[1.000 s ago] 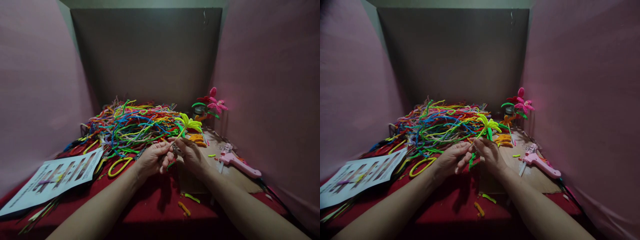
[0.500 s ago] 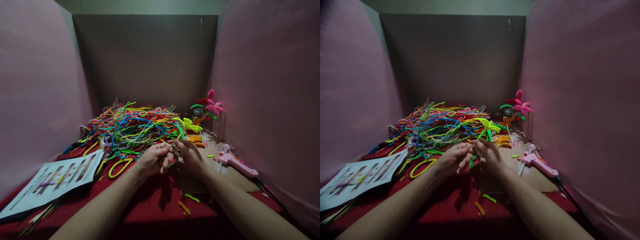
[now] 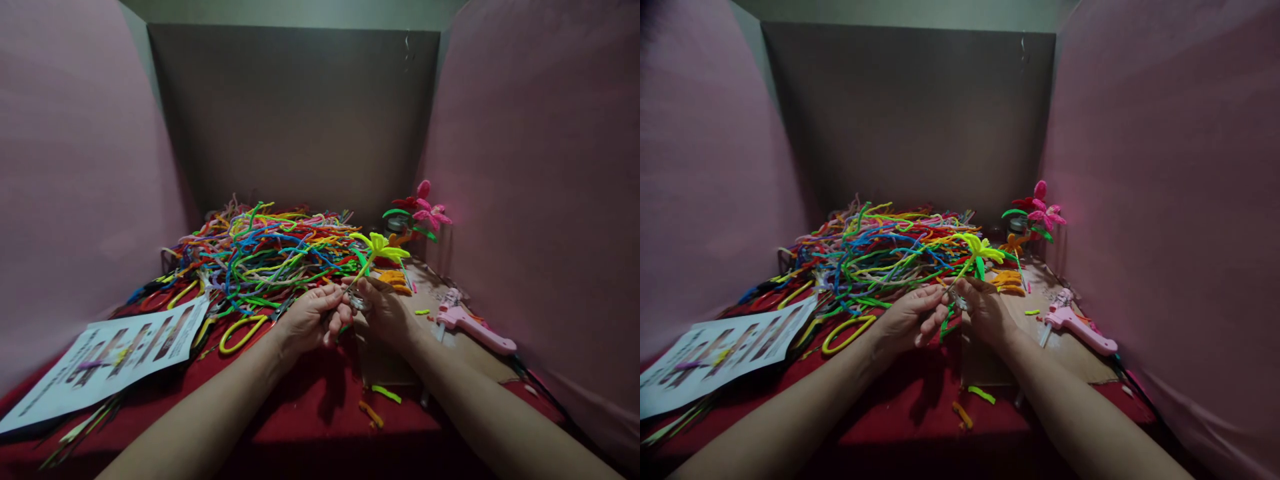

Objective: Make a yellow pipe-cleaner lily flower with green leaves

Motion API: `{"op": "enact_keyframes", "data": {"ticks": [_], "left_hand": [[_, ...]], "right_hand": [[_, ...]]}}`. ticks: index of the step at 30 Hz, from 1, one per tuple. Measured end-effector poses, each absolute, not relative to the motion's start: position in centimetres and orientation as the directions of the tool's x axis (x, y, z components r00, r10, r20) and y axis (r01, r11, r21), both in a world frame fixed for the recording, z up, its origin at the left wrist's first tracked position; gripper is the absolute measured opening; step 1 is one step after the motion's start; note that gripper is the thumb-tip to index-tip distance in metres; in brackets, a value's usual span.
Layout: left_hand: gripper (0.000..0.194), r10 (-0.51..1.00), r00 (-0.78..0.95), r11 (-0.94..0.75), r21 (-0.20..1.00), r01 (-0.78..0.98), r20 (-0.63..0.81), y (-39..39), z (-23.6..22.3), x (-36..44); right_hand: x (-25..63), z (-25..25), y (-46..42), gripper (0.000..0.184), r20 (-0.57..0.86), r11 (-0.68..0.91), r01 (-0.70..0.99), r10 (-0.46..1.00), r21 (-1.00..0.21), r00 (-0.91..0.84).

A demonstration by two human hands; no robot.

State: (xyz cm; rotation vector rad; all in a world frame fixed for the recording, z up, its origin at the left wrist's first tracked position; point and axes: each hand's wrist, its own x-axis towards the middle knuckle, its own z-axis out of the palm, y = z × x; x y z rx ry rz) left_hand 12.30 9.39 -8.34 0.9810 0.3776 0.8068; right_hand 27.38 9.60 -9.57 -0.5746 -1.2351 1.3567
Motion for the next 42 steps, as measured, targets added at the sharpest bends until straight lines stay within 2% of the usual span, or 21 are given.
{"op": "enact_keyframes", "data": {"ticks": [3, 8, 19, 30, 42], "left_hand": [[0.013, 0.761, 0.646, 0.312, 0.837, -0.45, 0.063, 9.5, -8.4, 12.2], [0.012, 0.768, 0.638, 0.316, 0.831, -0.458, 0.06, 9.6, -8.5, 12.1], [0.015, 0.758, 0.651, 0.323, 0.847, -0.423, 0.037, 9.8, -8.7, 12.0], [0.014, 0.752, 0.657, 0.304, 0.86, -0.411, 0.049, 9.8, -8.6, 12.0], [0.015, 0.743, 0.667, 0.304, 0.862, -0.407, 0.053, 9.8, -8.8, 12.2]], "right_hand": [[27.4, -9.9, 10.0, 0.026, 0.294, 0.141, -0.47, 0.917, -0.871, -0.27], [27.5, -9.7, 9.9, 0.012, 0.258, 0.12, -0.463, 0.934, -0.878, -0.248], [27.3, -9.1, 9.4, 0.01, 0.199, 0.057, -0.488, 0.949, -0.871, -0.244], [27.5, -9.4, 9.6, 0.009, 0.21, 0.074, -0.462, 0.945, -0.884, -0.251], [27.9, -8.5, 9.1, 0.01, 0.287, 0.208, -0.308, 0.929, -0.928, -0.235]]}}
